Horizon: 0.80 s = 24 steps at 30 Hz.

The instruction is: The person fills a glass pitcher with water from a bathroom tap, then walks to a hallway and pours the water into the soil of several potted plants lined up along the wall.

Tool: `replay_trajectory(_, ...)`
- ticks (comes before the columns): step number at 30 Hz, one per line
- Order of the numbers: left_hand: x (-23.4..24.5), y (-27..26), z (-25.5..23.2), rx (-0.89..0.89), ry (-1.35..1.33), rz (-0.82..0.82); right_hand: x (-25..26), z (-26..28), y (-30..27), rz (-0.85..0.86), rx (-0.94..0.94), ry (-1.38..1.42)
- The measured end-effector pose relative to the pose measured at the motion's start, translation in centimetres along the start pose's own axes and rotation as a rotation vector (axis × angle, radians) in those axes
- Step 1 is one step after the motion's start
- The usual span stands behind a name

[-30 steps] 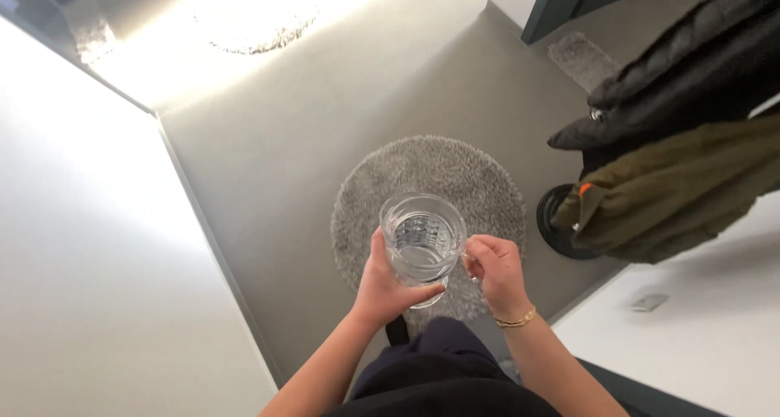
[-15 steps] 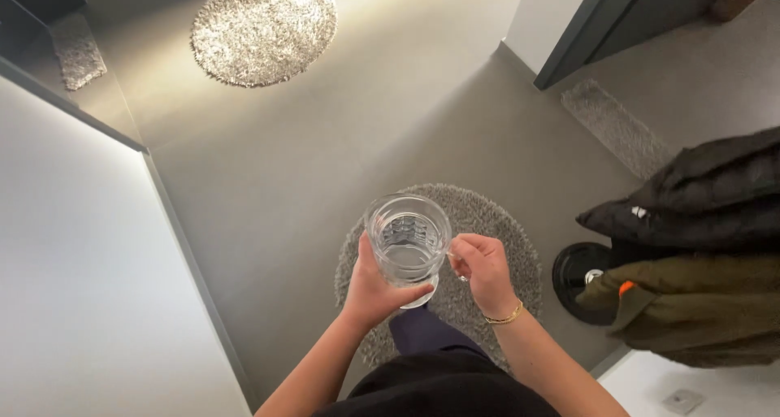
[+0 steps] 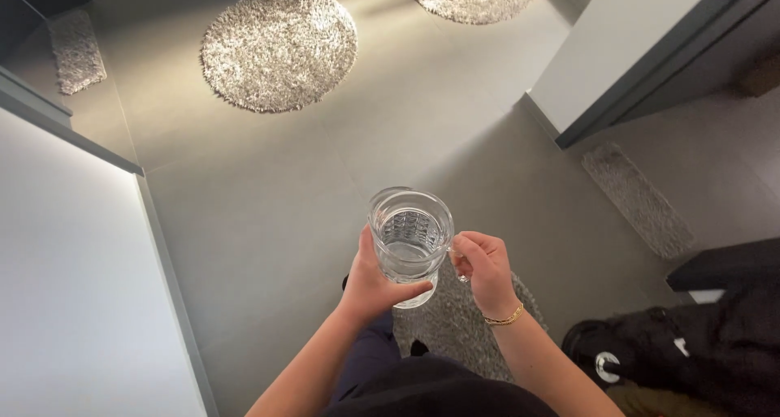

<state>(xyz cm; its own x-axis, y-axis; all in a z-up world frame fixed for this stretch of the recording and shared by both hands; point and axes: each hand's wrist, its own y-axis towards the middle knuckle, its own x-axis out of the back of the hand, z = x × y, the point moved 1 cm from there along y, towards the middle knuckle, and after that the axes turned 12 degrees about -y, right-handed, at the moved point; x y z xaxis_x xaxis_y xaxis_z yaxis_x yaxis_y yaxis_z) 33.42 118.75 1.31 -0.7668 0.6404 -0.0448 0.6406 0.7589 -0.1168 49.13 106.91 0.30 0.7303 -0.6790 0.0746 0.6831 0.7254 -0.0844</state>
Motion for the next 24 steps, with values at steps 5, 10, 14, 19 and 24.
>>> replay_trajectory(5,3.9,8.9,-0.7,-0.088,0.004,0.024,-4.4,1.0,8.4,-0.026,0.025,0.03)
replay_trajectory(10,9.1,17.6,-1.9,-0.148,0.011,0.03,-9.6,2.1,16.3,-0.057,0.027,0.059)
replay_trajectory(14,12.1,23.4,-3.2,-0.15,0.017,0.037,-12.9,2.2,22.0,-0.062,0.002,0.07)
replay_trajectory(19,15.4,31.3,-3.3,-0.084,0.175,0.112,-16.3,3.6,30.4,0.005,0.036,-0.009)
replay_trajectory(24,17.4,40.6,-3.3,-0.047,0.093,0.051,-18.3,1.1,40.6,0.064,0.011,0.059)
